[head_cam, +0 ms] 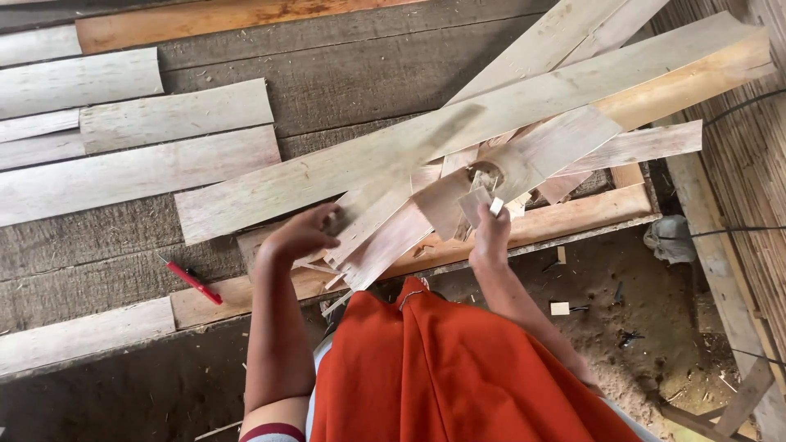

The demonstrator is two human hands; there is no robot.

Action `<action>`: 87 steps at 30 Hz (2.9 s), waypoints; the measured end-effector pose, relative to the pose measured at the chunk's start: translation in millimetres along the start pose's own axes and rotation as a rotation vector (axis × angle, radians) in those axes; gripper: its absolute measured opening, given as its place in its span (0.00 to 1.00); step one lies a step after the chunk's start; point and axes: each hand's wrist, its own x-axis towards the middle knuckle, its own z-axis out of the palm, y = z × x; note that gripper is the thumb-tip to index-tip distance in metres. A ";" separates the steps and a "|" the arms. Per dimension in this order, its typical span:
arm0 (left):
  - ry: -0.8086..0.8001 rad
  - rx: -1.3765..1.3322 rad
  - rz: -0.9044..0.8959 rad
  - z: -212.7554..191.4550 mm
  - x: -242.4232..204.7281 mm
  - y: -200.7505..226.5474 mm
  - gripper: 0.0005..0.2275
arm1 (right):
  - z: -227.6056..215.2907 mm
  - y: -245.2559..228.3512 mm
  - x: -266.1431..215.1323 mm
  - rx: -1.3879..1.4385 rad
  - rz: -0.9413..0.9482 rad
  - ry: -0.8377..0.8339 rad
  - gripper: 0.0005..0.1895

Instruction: Arranging and cutting thin wood planks using a utility knife on a workshop floor.

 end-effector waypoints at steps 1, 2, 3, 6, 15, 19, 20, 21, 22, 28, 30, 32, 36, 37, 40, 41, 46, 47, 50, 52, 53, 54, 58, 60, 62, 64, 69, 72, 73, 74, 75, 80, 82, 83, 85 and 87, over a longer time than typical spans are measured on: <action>-0.002 -0.002 0.001 2.6 24.5 -23.8 0.32 | 1.8 -0.3 -9.0 -0.003 -0.001 0.001 0.15; 0.096 0.018 -0.013 5.5 48.8 -47.9 0.30 | 3.6 -0.3 -18.4 -0.002 -0.009 -0.007 0.13; 0.195 0.039 -0.024 8.2 73.2 -71.8 0.28 | 5.6 -0.6 -27.8 -0.001 -0.019 -0.015 0.11; 0.358 0.031 -0.004 17.6 110.2 -101.0 0.32 | 14.4 -23.6 -74.0 0.062 -0.046 -0.036 0.13; -0.046 -0.646 0.193 29.3 62.6 11.7 0.29 | 23.8 -34.5 -131.2 0.111 -0.012 -0.402 0.24; -0.159 -0.868 0.212 61.2 128.8 -35.2 0.32 | 17.4 -24.3 -121.6 0.017 -0.044 -0.512 0.14; -0.124 -0.935 0.229 66.5 130.6 -35.5 0.32 | 18.8 -25.1 -121.6 -0.002 -0.042 -0.532 0.14; -0.094 -1.002 0.244 73.7 133.2 -35.4 0.32 | 18.9 -25.2 -121.3 -0.023 -0.037 -0.548 0.15; -0.095 -1.001 0.248 83.4 147.6 -41.5 0.32 | 20.4 -9.8 -103.9 -0.022 -0.040 -0.546 0.15; 0.226 -0.653 0.429 106.8 126.1 -6.6 0.28 | 24.4 56.3 -33.0 -0.331 -0.159 -0.364 0.23; 0.313 -0.524 0.506 113.6 130.3 -2.2 0.25 | 20.3 45.6 -36.7 -0.280 -0.184 -0.381 0.15; 0.252 -0.696 0.449 132.5 148.1 -9.0 0.24 | 19.3 35.8 -27.7 -0.334 -0.224 -0.370 0.15; 0.134 -1.014 0.413 117.0 127.3 10.3 0.30 | 20.2 41.0 -7.6 -0.405 -0.300 -0.374 0.15; 0.140 -1.016 0.408 115.4 128.2 8.9 0.30 | 18.7 33.8 -6.4 -0.405 -0.298 -0.381 0.15; -0.048 -1.247 0.321 111.0 129.4 4.1 0.30 | 23.0 18.7 -3.0 -0.373 -0.309 -0.487 0.10; -0.045 -1.278 0.308 112.4 128.7 2.3 0.31 | 27.8 19.7 -2.5 -0.501 -0.410 -0.473 0.13; 0.082 -1.465 0.250 148.9 147.9 -14.1 0.24 | 60.1 17.5 -8.4 -0.915 -0.953 -0.231 0.16; 0.143 -1.489 0.232 149.2 138.8 -10.4 0.21 | 64.6 15.6 -15.6 -0.934 -1.029 -0.186 0.25; 0.218 -1.551 0.163 153.4 135.6 -17.8 0.13 | 75.6 24.5 -19.4 -0.950 -1.102 -0.225 0.37; 0.236 -1.589 0.116 142.4 122.6 -5.1 0.09 | 82.7 33.5 -18.2 -0.943 -1.103 -0.312 0.41; 0.210 -1.616 0.164 130.2 106.2 13.2 0.14 | 85.5 37.5 -19.2 -0.861 -1.219 -0.304 0.44; 0.184 -1.642 0.213 117.7 89.6 31.5 0.19 | 88.3 41.4 -20.6 -0.775 -1.332 -0.296 0.47; 0.240 -1.604 0.173 151.7 141.3 -22.9 0.20 | 80.0 22.8 -28.0 -0.611 -1.343 -0.371 0.39; 0.244 -1.583 0.141 169.3 174.3 -49.0 0.20 | 70.1 10.1 -15.8 -0.389 -1.235 -0.347 0.29; 0.257 -1.583 0.138 170.7 174.3 -42.0 0.19 | 52.6 6.2 13.9 -0.407 -1.050 -0.294 0.26; 0.268 -1.581 0.138 172.2 172.4 -26.5 0.19 | 34.7 12.8 51.9 -0.420 -0.865 -0.237 0.23; 0.257 -1.561 0.121 185.7 174.7 9.8 0.21 | -17.0 54.7 145.0 -0.552 -0.361 0.034 0.29; 0.277 -1.542 0.080 191.5 172.2 24.6 0.29 | -35.8 93.6 192.3 -0.626 -0.234 0.041 0.33; 0.273 -1.537 0.082 192.8 174.9 26.9 0.29 | -38.8 98.9 199.5 -0.621 -0.232 0.045 0.33; 0.280 -1.541 0.079 194.2 177.6 29.1 0.31 | -41.8 104.3 206.6 -0.646 -0.236 0.009 0.33; 0.289 -1.546 0.075 196.1 179.1 30.4 0.33 | -44.7 110.4 212.5 -0.672 -0.239 -0.030 0.33; 0.327 -1.563 0.127 185.1 166.6 53.8 0.22 | -53.5 83.4 183.5 -0.566 -0.388 -0.132 0.14; 0.338 -1.567 0.134 187.7 169.4 53.3 0.21 | -54.8 78.8 178.4 -0.562 -0.372 -0.168 0.13; 0.354 -1.563 0.136 190.8 174.2 49.7 0.20 | -53.8 78.6 178.9 -0.512 -0.329 -0.154 0.12; 0.375 -1.562 0.137 194.5 180.0 45.6 0.18 | -53.1 66.6 168.9 -0.465 -0.288 -0.146 0.12; 0.407 -1.578 0.140 193.5 180.3 43.4 0.18 | -50.7 41.8 147.0 -0.401 -0.382 -0.084 0.12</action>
